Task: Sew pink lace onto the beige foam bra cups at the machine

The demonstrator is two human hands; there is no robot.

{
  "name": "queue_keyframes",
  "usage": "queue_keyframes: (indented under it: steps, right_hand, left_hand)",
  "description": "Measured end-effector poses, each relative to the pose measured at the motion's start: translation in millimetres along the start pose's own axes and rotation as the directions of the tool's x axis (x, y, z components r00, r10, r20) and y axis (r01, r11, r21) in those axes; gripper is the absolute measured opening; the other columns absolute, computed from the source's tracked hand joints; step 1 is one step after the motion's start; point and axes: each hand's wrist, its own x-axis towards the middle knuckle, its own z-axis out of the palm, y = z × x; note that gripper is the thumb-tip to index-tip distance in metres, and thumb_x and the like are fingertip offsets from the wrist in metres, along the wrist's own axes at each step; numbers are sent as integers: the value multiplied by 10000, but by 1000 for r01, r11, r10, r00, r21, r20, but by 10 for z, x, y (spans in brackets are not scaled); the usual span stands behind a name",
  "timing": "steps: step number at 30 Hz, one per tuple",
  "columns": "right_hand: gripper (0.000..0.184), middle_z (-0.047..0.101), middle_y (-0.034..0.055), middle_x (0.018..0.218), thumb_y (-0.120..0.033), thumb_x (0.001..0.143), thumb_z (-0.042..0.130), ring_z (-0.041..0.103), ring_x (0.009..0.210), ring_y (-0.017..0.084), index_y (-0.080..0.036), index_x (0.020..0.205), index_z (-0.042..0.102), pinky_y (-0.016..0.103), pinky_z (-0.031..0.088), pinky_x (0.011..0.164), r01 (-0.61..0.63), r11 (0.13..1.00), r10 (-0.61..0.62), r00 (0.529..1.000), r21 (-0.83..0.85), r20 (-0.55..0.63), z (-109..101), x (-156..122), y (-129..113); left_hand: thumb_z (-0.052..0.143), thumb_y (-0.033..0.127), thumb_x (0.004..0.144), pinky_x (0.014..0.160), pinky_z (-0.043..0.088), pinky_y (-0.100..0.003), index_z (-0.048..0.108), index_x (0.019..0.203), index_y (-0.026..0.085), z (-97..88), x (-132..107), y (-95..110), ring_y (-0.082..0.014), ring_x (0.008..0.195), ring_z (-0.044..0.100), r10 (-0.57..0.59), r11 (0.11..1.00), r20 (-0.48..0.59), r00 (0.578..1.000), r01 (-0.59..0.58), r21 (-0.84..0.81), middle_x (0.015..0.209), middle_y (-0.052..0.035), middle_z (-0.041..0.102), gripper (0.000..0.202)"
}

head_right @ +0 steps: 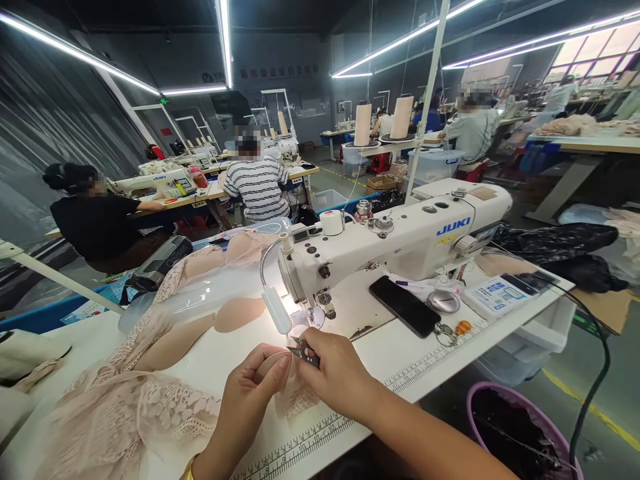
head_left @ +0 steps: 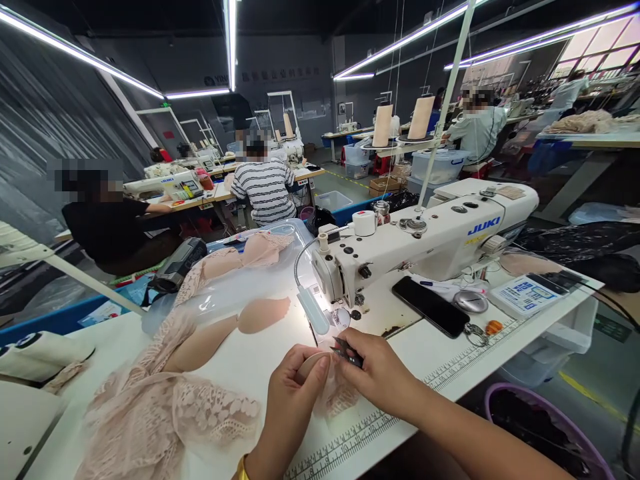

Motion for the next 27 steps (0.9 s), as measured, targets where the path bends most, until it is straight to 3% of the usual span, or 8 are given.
queue_keyframes:
  steps: [5,8,13,18,21,24,27]
  right_hand:
    - [178,489,-32,791,-297,955,529,456,748,149,-218,809,464,265,385,684,-147,948,133,989,282,68,43,17,26]
    - [169,487,-26,806,-341,958,505,470,767,157,-214,849,483,276,405,714,-163,931,144,986,325,85,61,-2,55]
    - [178,457,-45,692,-313,910,506,411,629,151,-238,802,386,275,317,607,-45,999,46,997,4,-69,106,-68,101]
    - [106,562,-14,721,-302,913,497,512,627,176,-241,859,430,274,337,598,59,987,-68,996,-151,-58,139,-73,160]
    - [78,604,15,727,-285,877,514,563,639,209,-238,899,456,288,350,608,19,945,-75,984,-326,-159,104,-30,287]
    - [69,618,15,731,-256,881,501,567,629,204,-233,932,460,289,381,617,-10,932,-77,972,-362,-223,35,-19,385]
    - [63,624,6,752,-229,893,520,569,636,191,-232,924,466,279,392,613,17,937,-73,986,-349,-147,-63,-47,409]
  left_hand:
    - [725,481,864,804,498,-316,760,858,231,34,8,-29,-240,875,647,19,999,35,999,-20,30,906,-39,704,253]
    - [743,447,837,789,498,-316,769,819,234,64,1,-8,-238,852,648,19,999,55,998,-22,46,875,-32,700,215]
    - [710,475,859,761,487,-302,760,793,232,75,-22,46,-221,817,623,-10,997,31,999,7,71,842,-21,674,257]
    - [698,467,855,750,503,-308,758,793,223,64,-18,-11,-241,830,634,20,998,40,999,-22,57,865,-43,692,259]
    - [694,456,874,747,493,-302,741,770,215,48,-21,-8,-234,814,618,42,998,64,997,-45,49,847,-43,668,266]
    - [704,484,879,739,480,-295,715,765,203,17,-15,14,-227,801,597,5,999,83,997,-9,45,827,-39,638,303]
    - [714,509,876,753,476,-291,714,791,199,-10,-6,26,-226,820,591,-18,999,84,996,15,33,840,-36,633,321]
